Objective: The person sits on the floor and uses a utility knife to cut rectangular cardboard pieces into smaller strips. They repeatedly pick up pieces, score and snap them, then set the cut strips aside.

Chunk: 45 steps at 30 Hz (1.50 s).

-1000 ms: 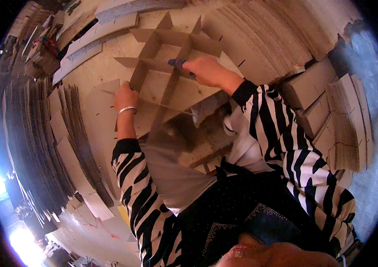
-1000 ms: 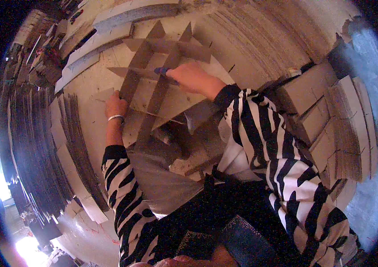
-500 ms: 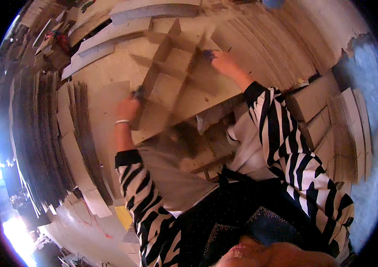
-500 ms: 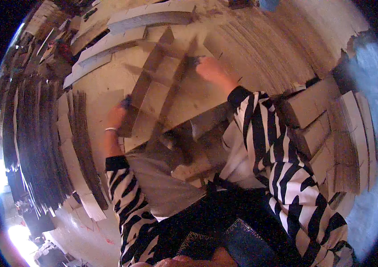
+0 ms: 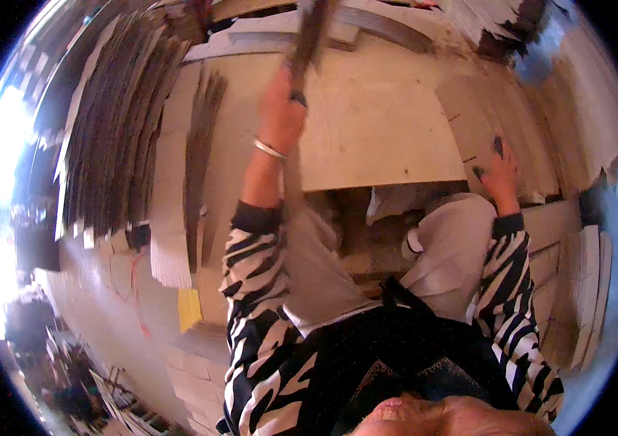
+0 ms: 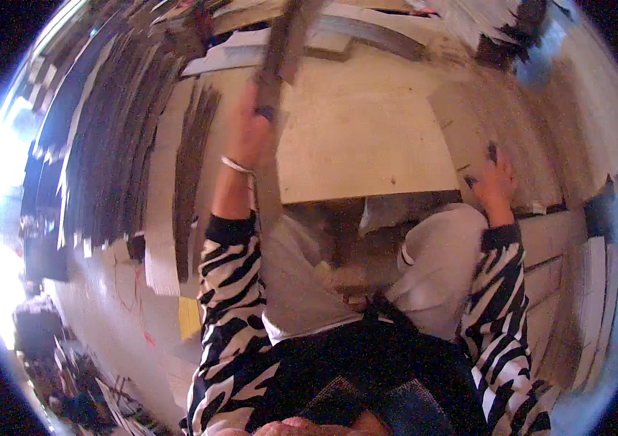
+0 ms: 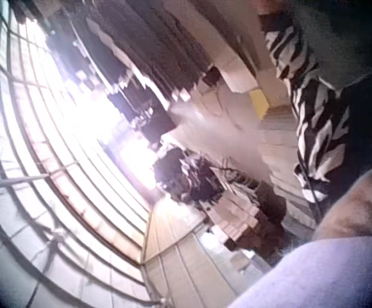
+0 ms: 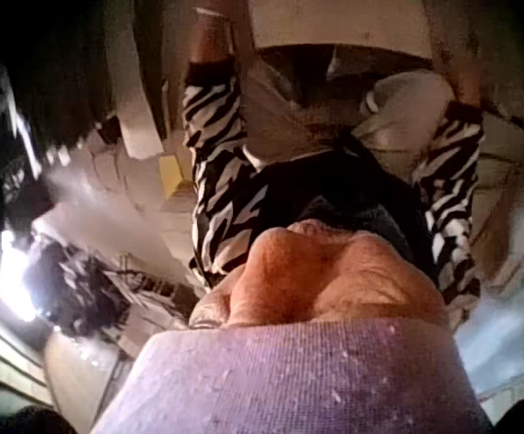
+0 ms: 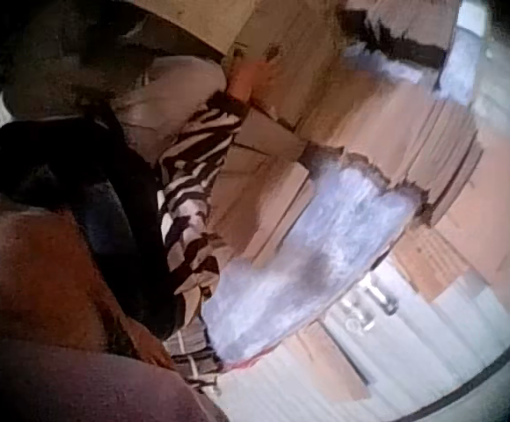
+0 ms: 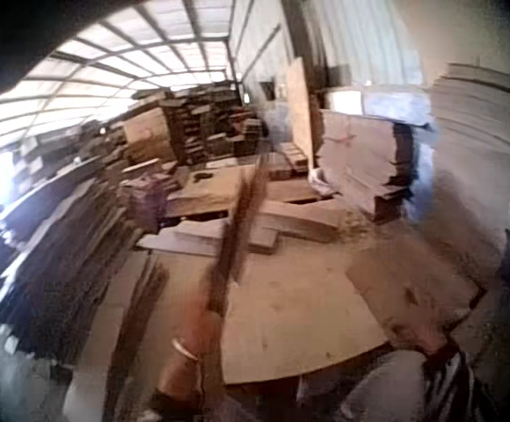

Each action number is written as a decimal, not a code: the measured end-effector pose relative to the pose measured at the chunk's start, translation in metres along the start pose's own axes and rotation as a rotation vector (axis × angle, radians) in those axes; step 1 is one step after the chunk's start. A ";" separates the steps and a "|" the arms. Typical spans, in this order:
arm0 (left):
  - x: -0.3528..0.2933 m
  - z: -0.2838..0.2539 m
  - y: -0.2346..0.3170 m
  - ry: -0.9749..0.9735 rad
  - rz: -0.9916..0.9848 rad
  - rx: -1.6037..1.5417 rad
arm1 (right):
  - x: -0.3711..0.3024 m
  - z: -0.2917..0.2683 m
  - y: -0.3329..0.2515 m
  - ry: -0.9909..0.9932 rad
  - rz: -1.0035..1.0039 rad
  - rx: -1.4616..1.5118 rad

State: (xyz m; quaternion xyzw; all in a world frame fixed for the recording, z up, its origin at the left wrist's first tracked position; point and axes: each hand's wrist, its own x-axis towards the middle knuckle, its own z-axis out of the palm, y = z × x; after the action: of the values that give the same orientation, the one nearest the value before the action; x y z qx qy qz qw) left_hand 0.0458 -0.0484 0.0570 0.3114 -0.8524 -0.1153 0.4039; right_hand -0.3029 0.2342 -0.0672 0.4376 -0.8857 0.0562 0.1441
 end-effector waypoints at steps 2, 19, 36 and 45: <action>0.022 -0.054 0.016 0.135 0.034 0.072 | -0.012 0.031 0.042 0.061 -0.076 -0.043; -0.110 -0.182 -0.131 -0.529 -0.456 1.028 | 0.030 -0.045 -0.025 0.103 0.049 0.697; -0.185 0.034 -0.047 -0.405 0.072 0.641 | 0.032 0.003 -0.143 -0.247 -0.313 0.410; -0.146 0.011 -0.051 -0.364 -0.221 0.312 | 0.011 -0.033 -0.183 0.157 -0.565 0.814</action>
State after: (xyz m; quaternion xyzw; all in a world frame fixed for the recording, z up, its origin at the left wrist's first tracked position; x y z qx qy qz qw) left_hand 0.1293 0.0021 -0.0629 0.4351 -0.8794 -0.0802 0.1759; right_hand -0.1574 0.1214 -0.0375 0.6755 -0.6254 0.3888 0.0373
